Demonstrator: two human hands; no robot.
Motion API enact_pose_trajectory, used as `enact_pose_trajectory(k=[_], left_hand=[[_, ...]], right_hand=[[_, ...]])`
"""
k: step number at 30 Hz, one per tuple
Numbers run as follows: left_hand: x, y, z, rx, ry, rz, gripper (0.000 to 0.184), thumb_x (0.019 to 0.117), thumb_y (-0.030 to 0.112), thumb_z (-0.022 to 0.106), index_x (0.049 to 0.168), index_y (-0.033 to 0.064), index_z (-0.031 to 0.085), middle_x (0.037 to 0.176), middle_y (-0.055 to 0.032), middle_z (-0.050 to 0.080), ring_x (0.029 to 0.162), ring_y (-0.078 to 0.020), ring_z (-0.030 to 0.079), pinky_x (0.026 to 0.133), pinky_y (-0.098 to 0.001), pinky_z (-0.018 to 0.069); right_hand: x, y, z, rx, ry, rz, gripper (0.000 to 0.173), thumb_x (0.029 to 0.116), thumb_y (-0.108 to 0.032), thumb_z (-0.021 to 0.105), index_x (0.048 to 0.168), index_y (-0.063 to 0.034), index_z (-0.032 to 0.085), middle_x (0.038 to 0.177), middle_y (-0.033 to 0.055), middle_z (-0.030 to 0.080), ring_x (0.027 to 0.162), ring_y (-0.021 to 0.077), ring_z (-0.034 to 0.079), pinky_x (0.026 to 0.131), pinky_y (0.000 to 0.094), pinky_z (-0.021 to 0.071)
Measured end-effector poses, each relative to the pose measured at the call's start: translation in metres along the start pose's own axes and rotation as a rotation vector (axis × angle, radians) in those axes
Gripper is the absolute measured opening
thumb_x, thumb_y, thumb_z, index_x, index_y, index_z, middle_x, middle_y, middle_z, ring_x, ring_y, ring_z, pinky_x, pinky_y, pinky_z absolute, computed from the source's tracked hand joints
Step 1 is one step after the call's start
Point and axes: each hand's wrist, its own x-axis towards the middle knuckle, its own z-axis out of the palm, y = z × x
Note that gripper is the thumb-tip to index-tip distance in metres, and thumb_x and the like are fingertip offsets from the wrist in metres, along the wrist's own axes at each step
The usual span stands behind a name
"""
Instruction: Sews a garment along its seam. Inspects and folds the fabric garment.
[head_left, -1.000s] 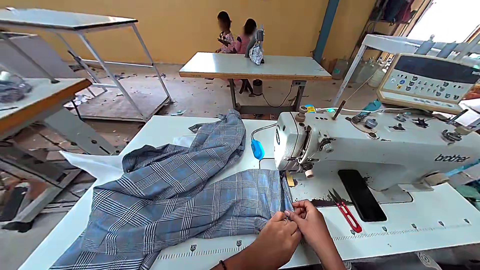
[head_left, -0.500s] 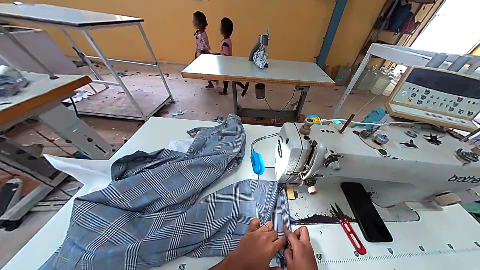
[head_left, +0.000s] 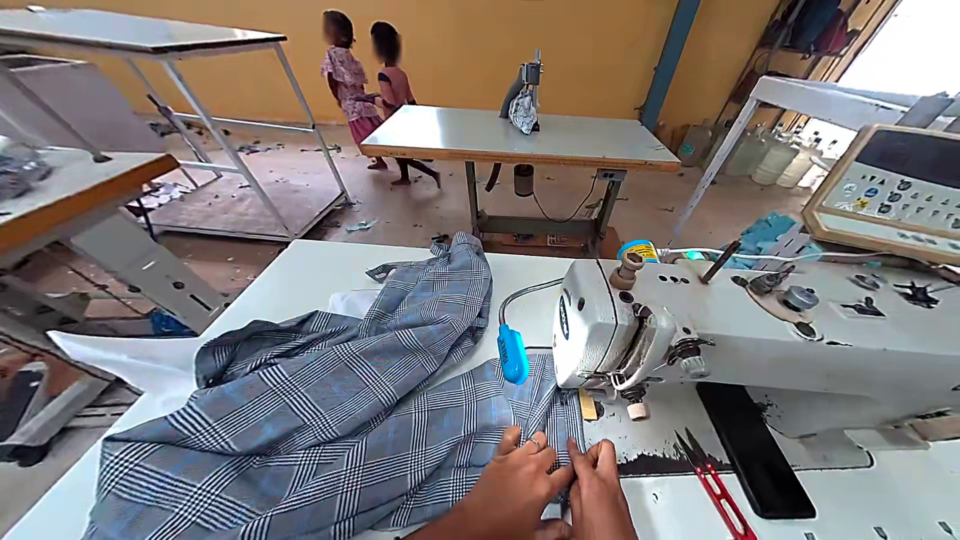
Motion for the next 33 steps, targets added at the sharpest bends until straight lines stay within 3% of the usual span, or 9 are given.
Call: enact_pose_trajectory(k=[4,8,12,16,20,23,27,30,33], left_hand=[[0.017,-0.034,-0.014,-0.026,-0.004,0.17,0.048,0.091,0.044,0.072,0.11,-0.0001,0.073,0.094,-0.0232,0.071,0.099,-0.0465,0.067,0.098,-0.072,0.0385],[0.024,-0.059,-0.055,0.096,-0.12,0.091,0.059,0.0993,0.05,0.06,0.101,-0.0086,0.069,0.101,-0.0267,0.07,0.11,-0.0459,0.065,0.109,-0.0703,0.0316],[-0.007,-0.022,-0.043,0.078,0.159,0.311,0.021,0.096,0.018,0.067,0.089,-0.0002,0.074,0.08,-0.0166,0.072,0.081,-0.0346,0.073,0.095,-0.0594,0.0497],[-0.025,0.039,0.001,0.072,0.349,0.37,0.02,0.0926,0.007,0.061,0.074,0.0033,0.068,0.064,-0.0095,0.066,0.06,-0.0235,0.068,0.08,-0.0403,0.0541],[-0.018,0.051,0.017,0.119,0.375,0.278,0.014,0.0904,0.005,0.063,0.081,0.0009,0.073,0.062,-0.0098,0.066,0.057,-0.0231,0.067,0.073,-0.0377,0.055],[-0.015,0.054,0.018,0.162,0.333,0.239,0.013,0.0899,0.004,0.064,0.091,-0.0007,0.076,0.061,-0.0097,0.066,0.054,-0.0233,0.065,0.07,-0.0369,0.0538],[-0.011,0.058,0.03,0.274,0.352,0.217,0.011,0.0867,0.0,0.063,0.081,0.003,0.073,0.062,-0.0073,0.066,0.053,-0.0196,0.063,0.068,-0.0341,0.0514],[-0.012,0.058,0.046,0.303,0.455,0.184,0.013,0.0874,0.012,0.068,0.079,0.004,0.073,0.062,-0.0061,0.066,0.053,-0.0189,0.064,0.068,-0.0346,0.0533],[-0.016,0.061,0.046,0.253,0.455,0.066,0.027,0.0835,0.029,0.076,0.088,0.0021,0.074,0.074,-0.01,0.07,0.067,-0.0239,0.072,0.079,-0.042,0.0568]], right_hand=[[0.017,-0.004,0.001,-0.018,-0.002,-0.011,0.044,0.0938,0.011,0.052,0.137,0.007,0.06,0.13,0.0326,0.053,0.116,0.0412,0.06,0.099,0.0413,0.052],[0.024,0.007,0.009,0.089,0.156,-0.086,0.04,0.0896,0.012,0.054,0.127,0.0068,0.067,0.12,0.0305,0.057,0.101,0.0345,0.063,0.087,0.0369,0.0551],[0.018,0.029,0.007,0.432,0.242,-0.104,0.033,0.0962,0.0,0.055,0.126,0.0112,0.063,0.109,0.0251,0.063,0.087,0.0241,0.062,0.079,0.0348,0.0528],[-0.004,0.033,-0.007,0.864,0.139,0.084,0.024,0.1056,-0.014,0.051,0.115,0.0067,0.059,0.088,0.0052,0.062,0.066,0.0047,0.059,0.06,0.0198,0.0512],[-0.026,0.036,-0.019,0.81,0.136,0.093,0.02,0.1038,-0.011,0.053,0.103,0.0045,0.065,0.089,0.0042,0.063,0.071,0.0039,0.059,0.065,0.0196,0.0502],[-0.037,0.038,-0.027,0.63,0.119,0.043,0.019,0.0966,-0.009,0.063,0.107,0.0055,0.069,0.104,0.0123,0.062,0.081,0.009,0.061,0.073,0.0225,0.0522],[-0.039,0.035,-0.032,0.421,0.049,0.065,0.034,0.0914,-0.012,0.073,0.117,0.0089,0.064,0.112,0.0204,0.063,0.087,0.0198,0.064,0.078,0.0328,0.054],[-0.037,0.033,-0.03,0.302,0.049,0.109,0.03,0.0924,-0.004,0.069,0.117,0.0115,0.062,0.106,0.0232,0.066,0.089,0.0257,0.066,0.082,0.0381,0.0542],[-0.035,0.037,-0.024,0.288,0.12,0.118,0.022,0.0964,-0.001,0.062,0.114,0.012,0.065,0.1,0.023,0.069,0.085,0.0257,0.067,0.08,0.0395,0.0544]])
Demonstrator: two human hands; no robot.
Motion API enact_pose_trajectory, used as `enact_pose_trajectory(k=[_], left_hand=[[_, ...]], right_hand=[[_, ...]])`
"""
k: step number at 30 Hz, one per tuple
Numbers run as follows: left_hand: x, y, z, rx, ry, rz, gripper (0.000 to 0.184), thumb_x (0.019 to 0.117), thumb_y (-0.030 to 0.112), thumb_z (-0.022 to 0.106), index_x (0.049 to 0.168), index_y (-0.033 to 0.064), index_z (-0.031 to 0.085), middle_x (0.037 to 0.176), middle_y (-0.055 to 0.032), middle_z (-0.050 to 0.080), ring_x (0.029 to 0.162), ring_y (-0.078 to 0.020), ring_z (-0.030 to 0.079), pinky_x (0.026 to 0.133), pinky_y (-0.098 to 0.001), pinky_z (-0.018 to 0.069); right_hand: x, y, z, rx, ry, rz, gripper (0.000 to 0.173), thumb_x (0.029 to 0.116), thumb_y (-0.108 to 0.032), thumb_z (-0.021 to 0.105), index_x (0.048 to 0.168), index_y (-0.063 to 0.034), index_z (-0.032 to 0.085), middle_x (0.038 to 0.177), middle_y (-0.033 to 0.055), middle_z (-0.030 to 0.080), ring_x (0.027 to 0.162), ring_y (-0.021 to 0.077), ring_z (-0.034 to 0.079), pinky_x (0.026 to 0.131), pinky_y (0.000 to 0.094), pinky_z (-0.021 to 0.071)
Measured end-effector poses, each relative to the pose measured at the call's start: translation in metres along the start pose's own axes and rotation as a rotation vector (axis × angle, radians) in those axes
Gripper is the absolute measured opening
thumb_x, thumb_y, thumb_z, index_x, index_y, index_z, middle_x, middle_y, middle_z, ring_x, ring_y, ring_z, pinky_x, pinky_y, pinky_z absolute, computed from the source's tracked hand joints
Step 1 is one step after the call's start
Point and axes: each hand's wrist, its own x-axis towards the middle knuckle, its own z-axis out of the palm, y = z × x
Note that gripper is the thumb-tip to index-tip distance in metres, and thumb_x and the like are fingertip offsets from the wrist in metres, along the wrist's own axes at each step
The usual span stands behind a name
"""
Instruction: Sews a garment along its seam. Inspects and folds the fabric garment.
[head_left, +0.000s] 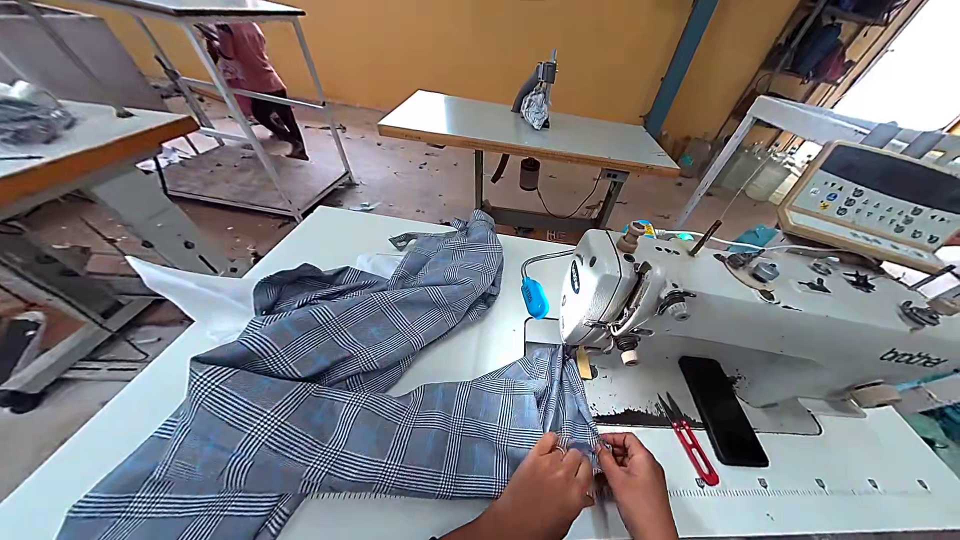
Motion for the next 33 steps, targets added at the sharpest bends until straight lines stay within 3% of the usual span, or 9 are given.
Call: enact_pose_trajectory(k=[3,7,11,16,18,21,24,28,33], left_hand=[[-0.002,0.001,-0.008,-0.084,-0.052,-0.088,0.03,0.0822,0.027,0.079,0.089,-0.0019,0.074,0.094,-0.0186,0.072,0.09,-0.0335,0.074,0.085,-0.0501,0.0565],[-0.002,-0.001,-0.003,-0.078,-0.014,-0.066,0.025,0.0831,0.025,0.077,0.086,0.001,0.074,0.113,-0.0205,0.073,0.108,-0.0339,0.072,0.085,-0.0499,0.0581],[-0.002,-0.004,0.001,-0.035,-0.001,-0.047,0.027,0.0843,0.028,0.075,0.089,0.0021,0.072,0.103,-0.0176,0.074,0.101,-0.0318,0.074,0.083,-0.0477,0.0577],[-0.001,-0.004,0.004,0.05,0.014,-0.063,0.03,0.0843,0.031,0.074,0.096,0.0026,0.074,0.09,-0.0123,0.073,0.089,-0.03,0.074,0.081,-0.0448,0.0577],[0.001,-0.005,0.001,0.051,-0.003,-0.083,0.037,0.084,0.032,0.075,0.104,0.0005,0.076,0.09,-0.0138,0.073,0.086,-0.0314,0.073,0.077,-0.0453,0.0576],[-0.001,-0.008,0.003,0.017,-0.002,-0.112,0.038,0.0843,0.033,0.074,0.103,0.0004,0.077,0.097,-0.0168,0.073,0.09,-0.0319,0.073,0.074,-0.0446,0.0577],[-0.006,-0.006,0.012,0.005,0.06,-0.127,0.037,0.0858,0.034,0.071,0.105,0.0032,0.077,0.105,-0.0155,0.073,0.099,-0.0315,0.072,0.079,-0.0449,0.0576],[-0.009,-0.008,0.015,-0.003,0.093,-0.107,0.034,0.0877,0.033,0.067,0.105,0.0055,0.077,0.105,-0.0099,0.074,0.101,-0.0262,0.072,0.082,-0.0418,0.056],[-0.007,-0.007,0.007,-0.184,0.018,-0.071,0.027,0.0875,0.024,0.07,0.105,0.005,0.077,0.103,-0.0104,0.074,0.098,-0.028,0.071,0.087,-0.0486,0.0527]], right_hand=[[-0.002,0.004,0.003,0.071,0.037,0.03,0.02,0.1021,-0.004,0.056,0.113,0.0109,0.064,0.092,0.0179,0.069,0.074,0.0188,0.067,0.071,0.0349,0.056],[-0.003,0.007,0.002,0.126,0.007,0.06,0.021,0.0999,-0.003,0.06,0.116,0.0101,0.063,0.092,0.0156,0.068,0.069,0.0156,0.064,0.065,0.0313,0.0543],[-0.002,0.009,-0.002,0.075,-0.09,0.049,0.03,0.0941,-0.003,0.067,0.121,0.0093,0.061,0.097,0.0156,0.065,0.078,0.0173,0.063,0.072,0.0321,0.0536],[-0.002,0.002,0.013,-0.114,0.139,-0.074,0.021,0.0998,-0.007,0.059,0.105,0.0108,0.069,0.098,0.0246,0.069,0.091,0.0343,0.068,0.086,0.0491,0.0529],[-0.002,0.003,0.014,-0.089,0.18,-0.104,0.02,0.0988,-0.008,0.062,0.101,0.0101,0.07,0.095,0.0237,0.069,0.088,0.0336,0.068,0.084,0.0486,0.0533],[-0.002,0.005,0.007,-0.037,0.049,-0.048,0.022,0.0955,-0.01,0.069,0.106,0.0087,0.068,0.096,0.0196,0.068,0.082,0.0244,0.065,0.078,0.0388,0.0535],[0.0,0.004,0.004,-0.056,-0.025,-0.02,0.022,0.0957,-0.009,0.069,0.106,0.0093,0.069,0.101,0.0214,0.066,0.084,0.0252,0.064,0.079,0.0384,0.0529],[-0.001,0.001,0.016,-0.033,0.142,-0.08,0.018,0.096,-0.008,0.067,0.096,0.0092,0.069,0.091,0.0206,0.068,0.081,0.0259,0.066,0.077,0.0401,0.0534],[-0.011,0.017,0.029,-0.18,0.429,-0.34,0.005,0.0824,0.005,0.07,0.081,0.0085,0.068,0.079,0.0197,0.065,0.069,0.029,0.066,0.064,0.0402,0.0551]])
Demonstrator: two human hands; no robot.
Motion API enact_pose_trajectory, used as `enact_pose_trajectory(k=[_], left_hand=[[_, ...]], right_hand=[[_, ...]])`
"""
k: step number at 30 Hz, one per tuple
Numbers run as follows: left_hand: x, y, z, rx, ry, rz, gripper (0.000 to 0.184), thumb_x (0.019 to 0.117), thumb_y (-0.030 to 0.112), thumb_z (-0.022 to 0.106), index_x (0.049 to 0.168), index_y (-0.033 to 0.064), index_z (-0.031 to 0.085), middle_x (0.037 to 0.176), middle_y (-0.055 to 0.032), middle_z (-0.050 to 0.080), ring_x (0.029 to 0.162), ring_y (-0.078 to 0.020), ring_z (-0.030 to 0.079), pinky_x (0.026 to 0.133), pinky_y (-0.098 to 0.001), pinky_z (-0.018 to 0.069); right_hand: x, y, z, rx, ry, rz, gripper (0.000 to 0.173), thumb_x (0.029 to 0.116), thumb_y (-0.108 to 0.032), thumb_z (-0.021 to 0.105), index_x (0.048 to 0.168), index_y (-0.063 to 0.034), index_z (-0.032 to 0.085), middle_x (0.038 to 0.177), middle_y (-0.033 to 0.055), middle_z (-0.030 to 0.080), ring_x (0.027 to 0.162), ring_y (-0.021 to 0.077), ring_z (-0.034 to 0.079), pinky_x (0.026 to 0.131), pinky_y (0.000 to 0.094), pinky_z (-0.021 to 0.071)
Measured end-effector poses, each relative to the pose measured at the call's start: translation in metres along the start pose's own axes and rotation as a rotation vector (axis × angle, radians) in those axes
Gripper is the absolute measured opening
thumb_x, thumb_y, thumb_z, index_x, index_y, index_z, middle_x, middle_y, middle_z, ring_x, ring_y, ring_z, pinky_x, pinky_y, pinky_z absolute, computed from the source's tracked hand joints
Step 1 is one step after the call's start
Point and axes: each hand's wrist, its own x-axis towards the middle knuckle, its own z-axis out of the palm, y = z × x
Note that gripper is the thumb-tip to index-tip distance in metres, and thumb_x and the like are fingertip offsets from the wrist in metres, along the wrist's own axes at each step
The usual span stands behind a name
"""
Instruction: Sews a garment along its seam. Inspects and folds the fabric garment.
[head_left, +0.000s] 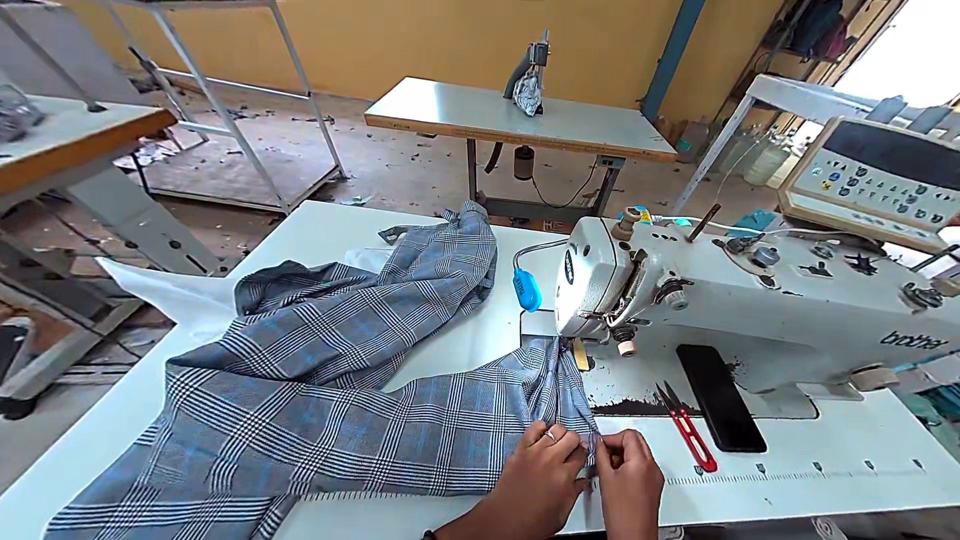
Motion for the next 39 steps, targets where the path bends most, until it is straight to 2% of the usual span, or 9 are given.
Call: enact_pose_trajectory(k=[2,7,12,18,23,28,34,37,39], left_hand=[[0.0,0.002,0.002,0.009,0.002,0.012,0.025,0.088,0.024,0.069,0.103,0.0059,0.078,0.102,-0.01,0.074,0.098,-0.0273,0.072,0.088,-0.0481,0.0539],[-0.003,0.002,0.001,0.003,0.018,0.031,0.027,0.0846,0.022,0.07,0.103,0.0052,0.078,0.105,-0.0117,0.075,0.099,-0.0285,0.072,0.089,-0.0491,0.0543],[-0.004,0.001,0.0,0.0,-0.006,0.032,0.027,0.0877,0.025,0.068,0.104,0.0056,0.078,0.106,-0.012,0.074,0.1,-0.0287,0.072,0.09,-0.0493,0.0536],[-0.004,0.0,-0.001,-0.041,-0.016,0.017,0.028,0.087,0.024,0.071,0.107,0.005,0.077,0.109,-0.0139,0.074,0.103,-0.0309,0.072,0.092,-0.0517,0.0535],[-0.004,0.0,-0.001,-0.042,-0.012,0.02,0.028,0.086,0.023,0.071,0.106,0.0046,0.077,0.109,-0.014,0.074,0.103,-0.0308,0.072,0.092,-0.0514,0.0536],[-0.003,-0.001,-0.007,-0.145,-0.076,-0.006,0.03,0.0828,0.019,0.072,0.108,0.0026,0.076,0.113,-0.0168,0.073,0.105,-0.0339,0.071,0.094,-0.0543,0.0518],[0.001,-0.002,-0.012,-0.247,-0.119,0.005,0.028,0.075,0.013,0.073,0.1,0.0009,0.074,0.11,-0.0209,0.071,0.103,-0.0391,0.069,0.091,-0.0581,0.0497],[-0.002,-0.004,-0.012,-0.216,-0.109,0.038,0.03,0.0722,0.013,0.073,0.1,0.0026,0.074,0.111,-0.0198,0.072,0.102,-0.0371,0.069,0.09,-0.0558,0.0501],[-0.004,-0.004,-0.01,-0.196,-0.09,0.051,0.031,0.0714,0.013,0.071,0.101,0.0035,0.074,0.111,-0.0189,0.072,0.1,-0.0358,0.07,0.089,-0.0543,0.0506]], right_hand=[[-0.009,0.002,0.0,-0.069,0.003,-0.069,0.003,0.0823,0.008,0.068,0.082,0.0095,0.071,0.084,0.0229,0.065,0.076,0.035,0.068,0.069,0.0426,0.0578],[-0.021,-0.005,-0.01,-0.147,-0.173,-0.08,0.02,0.0901,0.006,0.064,0.106,0.0111,0.075,0.094,0.0282,0.065,0.086,0.0398,0.067,0.077,0.0444,0.0584],[0.005,0.014,-0.015,0.009,-0.245,0.009,0.014,0.0868,-0.006,0.074,0.082,0.0072,0.072,0.083,0.0202,0.063,0.076,0.0303,0.064,0.07,0.042,0.0551],[0.028,0.014,-0.026,0.044,-0.456,0.15,0.026,0.0869,-0.01,0.078,0.104,0.0083,0.071,0.102,0.0235,0.064,0.093,0.0335,0.062,0.084,0.0444,0.0518],[0.024,0.017,-0.021,0.066,-0.403,0.042,0.015,0.0868,-0.005,0.075,0.096,0.0077,0.074,0.097,0.0228,0.065,0.088,0.0319,0.064,0.081,0.0422,0.0539],[0.028,0.025,-0.017,0.261,-0.363,0.129,0.012,0.0897,-0.007,0.066,0.09,0.0046,0.07,0.088,0.0109,0.064,0.074,0.0107,0.06,0.068,0.0239,0.0504],[0.006,-0.001,-0.002,0.142,-0.168,0.088,0.016,0.0899,0.0,0.067,0.099,0.013,0.063,0.082,0.0198,0.067,0.072,0.0266,0.067,0.069,0.0396,0.0555],[0.001,-0.001,-0.005,0.155,-0.204,0.142,0.026,0.091,-0.003,0.07,0.11,0.0137,0.065,0.09,0.0212,0.068,0.077,0.0265,0.067,0.072,0.0387,0.0556],[-0.001,-0.001,-0.009,0.179,-0.198,0.192,0.022,0.0898,-0.002,0.071,0.106,0.0119,0.067,0.09,0.0204,0.069,0.076,0.0238,0.067,0.072,0.0358,0.0552]])
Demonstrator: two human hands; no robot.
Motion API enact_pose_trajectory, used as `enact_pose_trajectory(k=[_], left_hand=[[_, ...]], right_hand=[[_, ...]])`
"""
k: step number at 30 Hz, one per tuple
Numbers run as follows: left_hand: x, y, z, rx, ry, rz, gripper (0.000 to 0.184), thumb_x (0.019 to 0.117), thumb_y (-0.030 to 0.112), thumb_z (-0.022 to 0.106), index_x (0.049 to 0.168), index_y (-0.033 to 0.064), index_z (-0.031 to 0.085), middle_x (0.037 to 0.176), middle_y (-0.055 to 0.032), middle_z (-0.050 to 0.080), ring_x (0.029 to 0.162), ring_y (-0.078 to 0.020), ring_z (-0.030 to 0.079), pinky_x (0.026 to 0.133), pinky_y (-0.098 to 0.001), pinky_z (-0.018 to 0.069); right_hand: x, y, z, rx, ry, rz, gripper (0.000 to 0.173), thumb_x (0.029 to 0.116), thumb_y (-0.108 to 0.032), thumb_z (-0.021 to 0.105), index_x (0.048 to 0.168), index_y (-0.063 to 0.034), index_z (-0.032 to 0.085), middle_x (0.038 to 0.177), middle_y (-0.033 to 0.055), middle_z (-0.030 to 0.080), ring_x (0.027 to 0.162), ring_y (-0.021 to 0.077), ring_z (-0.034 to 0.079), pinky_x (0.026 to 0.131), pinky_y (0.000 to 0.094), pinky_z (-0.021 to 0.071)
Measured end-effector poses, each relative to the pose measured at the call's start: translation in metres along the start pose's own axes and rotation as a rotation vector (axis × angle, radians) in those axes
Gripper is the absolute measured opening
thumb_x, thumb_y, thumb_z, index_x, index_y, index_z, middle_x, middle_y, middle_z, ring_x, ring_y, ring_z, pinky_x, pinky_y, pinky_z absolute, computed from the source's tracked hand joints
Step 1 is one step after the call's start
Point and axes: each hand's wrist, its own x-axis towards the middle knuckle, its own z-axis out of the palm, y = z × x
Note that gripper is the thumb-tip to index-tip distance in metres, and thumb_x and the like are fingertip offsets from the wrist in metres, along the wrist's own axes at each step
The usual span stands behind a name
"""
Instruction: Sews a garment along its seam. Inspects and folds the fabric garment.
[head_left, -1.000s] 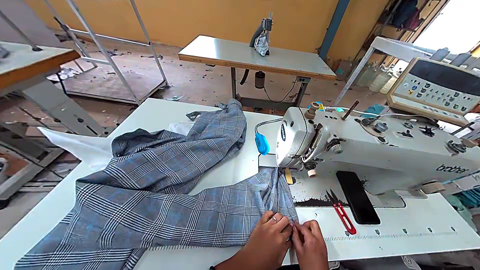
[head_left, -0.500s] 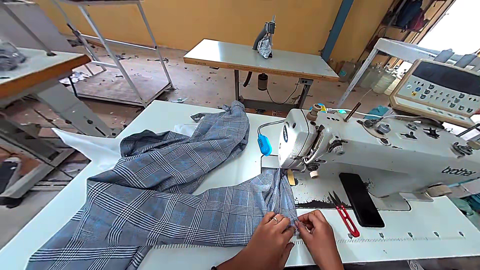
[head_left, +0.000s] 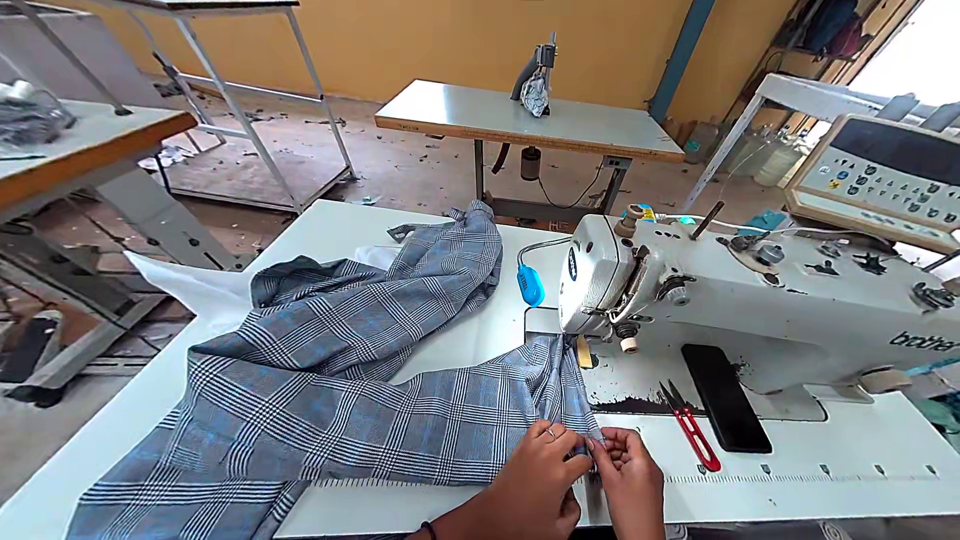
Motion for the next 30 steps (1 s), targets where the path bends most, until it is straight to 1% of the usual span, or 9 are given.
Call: enact_pose_trajectory(k=[3,6,8,11,13,15,21,25,30], left_hand=[[0.001,0.002,-0.001,-0.029,-0.028,-0.014,0.03,0.0729,0.014,0.071,0.1,0.0022,0.074,0.115,-0.0207,0.071,0.104,-0.0371,0.069,0.092,-0.0552,0.0498],[0.002,0.0,-0.003,-0.067,-0.055,0.017,0.024,0.0743,0.014,0.072,0.094,-0.0002,0.075,0.118,-0.0223,0.071,0.106,-0.0387,0.069,0.096,-0.0556,0.0491],[0.0,-0.009,-0.004,-0.087,-0.051,0.094,0.018,0.0791,0.01,0.07,0.092,-0.0004,0.075,0.118,-0.0233,0.071,0.108,-0.0387,0.069,0.1,-0.0547,0.049],[-0.009,-0.014,-0.005,0.007,-0.001,0.129,0.021,0.0895,0.014,0.068,0.104,-0.0006,0.073,0.114,-0.0194,0.071,0.115,-0.0345,0.068,0.104,-0.0511,0.0484],[-0.011,-0.011,-0.004,0.218,0.08,0.079,0.03,0.0876,0.03,0.069,0.105,0.0055,0.072,0.105,-0.0105,0.073,0.109,-0.0269,0.069,0.091,-0.0463,0.0505],[-0.01,-0.008,-0.003,0.317,0.108,0.03,0.032,0.0858,0.035,0.07,0.102,0.0084,0.073,0.096,-0.0076,0.072,0.1,-0.0257,0.07,0.082,-0.0447,0.051],[-0.001,-0.013,0.011,0.382,0.192,0.088,0.008,0.0835,0.007,0.066,0.083,0.0094,0.074,0.078,-0.0039,0.067,0.08,-0.0211,0.067,0.073,-0.0349,0.0479],[0.0,-0.016,0.018,0.366,0.287,0.146,0.013,0.0854,0.005,0.062,0.078,0.0089,0.071,0.076,-0.0035,0.066,0.076,-0.0196,0.064,0.07,-0.0326,0.0465],[-0.004,-0.017,0.017,0.292,0.277,0.168,0.015,0.0884,0.006,0.06,0.082,0.0104,0.072,0.079,-0.0024,0.068,0.082,-0.0195,0.065,0.075,-0.0335,0.0457]], right_hand=[[-0.004,0.002,0.005,-0.067,0.141,-0.112,0.008,0.0841,0.001,0.072,0.086,0.0086,0.07,0.081,0.019,0.067,0.068,0.0226,0.066,0.064,0.0336,0.0547],[-0.005,0.003,0.013,-0.178,0.227,-0.285,0.004,0.0777,0.004,0.071,0.076,0.0065,0.069,0.074,0.0176,0.063,0.062,0.0231,0.063,0.057,0.032,0.0524],[-0.006,0.003,0.012,-0.199,0.166,-0.315,0.001,0.0783,0.006,0.071,0.078,0.0064,0.07,0.078,0.0188,0.064,0.065,0.0247,0.065,0.059,0.0327,0.0546],[-0.011,0.001,0.007,-0.197,0.045,-0.287,0.009,0.0807,0.009,0.068,0.087,0.0089,0.074,0.088,0.0233,0.065,0.074,0.0296,0.067,0.068,0.0369,0.0574],[-0.012,0.002,0.009,-0.205,0.052,-0.29,0.011,0.0816,0.009,0.068,0.09,0.0084,0.075,0.088,0.0232,0.065,0.074,0.029,0.067,0.067,0.0351,0.0577],[-0.014,0.002,0.01,-0.205,0.059,-0.286,0.011,0.0831,0.007,0.068,0.091,0.0088,0.075,0.088,0.0232,0.066,0.072,0.028,0.067,0.066,0.0344,0.0573],[-0.01,0.004,0.008,-0.192,0.05,-0.326,0.007,0.0803,0.006,0.071,0.086,0.0076,0.074,0.083,0.0206,0.067,0.066,0.0257,0.067,0.062,0.034,0.0569],[-0.008,0.0,0.005,-0.174,0.001,-0.307,0.01,0.0813,0.007,0.069,0.087,0.006,0.076,0.086,0.0208,0.067,0.071,0.0249,0.067,0.064,0.0324,0.0567],[-0.004,-0.006,-0.005,-0.191,-0.149,-0.324,0.015,0.0818,0.009,0.068,0.093,0.0062,0.078,0.086,0.0226,0.066,0.076,0.0285,0.067,0.07,0.0348,0.0572]])
